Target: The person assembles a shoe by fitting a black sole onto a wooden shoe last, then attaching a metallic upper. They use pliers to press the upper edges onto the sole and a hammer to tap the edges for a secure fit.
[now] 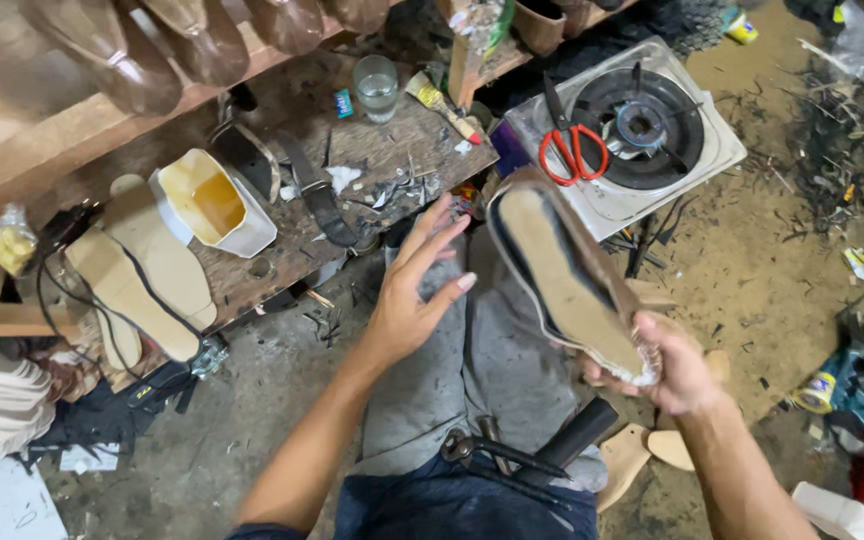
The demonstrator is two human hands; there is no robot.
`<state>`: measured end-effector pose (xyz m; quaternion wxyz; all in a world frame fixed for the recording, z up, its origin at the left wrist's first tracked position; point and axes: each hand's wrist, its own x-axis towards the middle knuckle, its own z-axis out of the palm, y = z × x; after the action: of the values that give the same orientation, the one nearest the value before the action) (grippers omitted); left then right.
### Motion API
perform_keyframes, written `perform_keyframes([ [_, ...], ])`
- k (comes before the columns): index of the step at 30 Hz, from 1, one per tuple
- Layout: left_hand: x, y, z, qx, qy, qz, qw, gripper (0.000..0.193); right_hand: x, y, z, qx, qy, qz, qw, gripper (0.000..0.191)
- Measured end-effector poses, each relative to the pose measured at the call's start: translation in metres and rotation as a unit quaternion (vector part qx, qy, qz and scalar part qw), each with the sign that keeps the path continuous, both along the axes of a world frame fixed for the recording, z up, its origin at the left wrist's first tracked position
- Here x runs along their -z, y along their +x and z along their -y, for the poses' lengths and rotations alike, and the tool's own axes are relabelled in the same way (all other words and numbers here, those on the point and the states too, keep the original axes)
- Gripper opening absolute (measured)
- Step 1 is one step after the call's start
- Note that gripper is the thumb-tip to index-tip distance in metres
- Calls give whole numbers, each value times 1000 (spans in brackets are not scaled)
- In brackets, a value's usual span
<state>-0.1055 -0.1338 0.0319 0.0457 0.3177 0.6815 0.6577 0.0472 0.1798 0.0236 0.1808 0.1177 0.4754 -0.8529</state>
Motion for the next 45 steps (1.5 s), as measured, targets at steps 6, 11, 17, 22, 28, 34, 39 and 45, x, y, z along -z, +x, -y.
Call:
perform_keyframes([
  [6, 63, 40, -19, -73, -56, -8, 996, 37, -42, -102, -106, 189, 30, -67, 979, 59],
  [11, 86, 45, -28, -104, -44, -62, 992, 32, -14, -214, -163, 263, 424, 53, 865, 63],
  [17, 83, 39, -25, -95, -48, -58, 993, 33, 17, -247, -156, 118, 878, -81, 457, 107],
  [22, 80, 39, -19, -100, -62, -58, 991, 33, 12, -257, -139, 88, 932, -81, 342, 109],
  [28, 75, 40, -15, -112, -49, -65, 990, 32, 1, -260, -136, 197, 647, 94, 731, 88],
  [34, 82, 40, -15, -116, -42, -61, 990, 29, 4, -225, -153, 57, 919, -58, 385, 99],
  [39, 93, 35, -16, -97, -9, 12, 995, 27, -4, -202, -146, 72, 819, 38, 568, 91],
  [45, 58, -3, -25, -46, 95, 195, 975, 68, -25, -122, -91, 48, 344, 2, 938, 86],
])
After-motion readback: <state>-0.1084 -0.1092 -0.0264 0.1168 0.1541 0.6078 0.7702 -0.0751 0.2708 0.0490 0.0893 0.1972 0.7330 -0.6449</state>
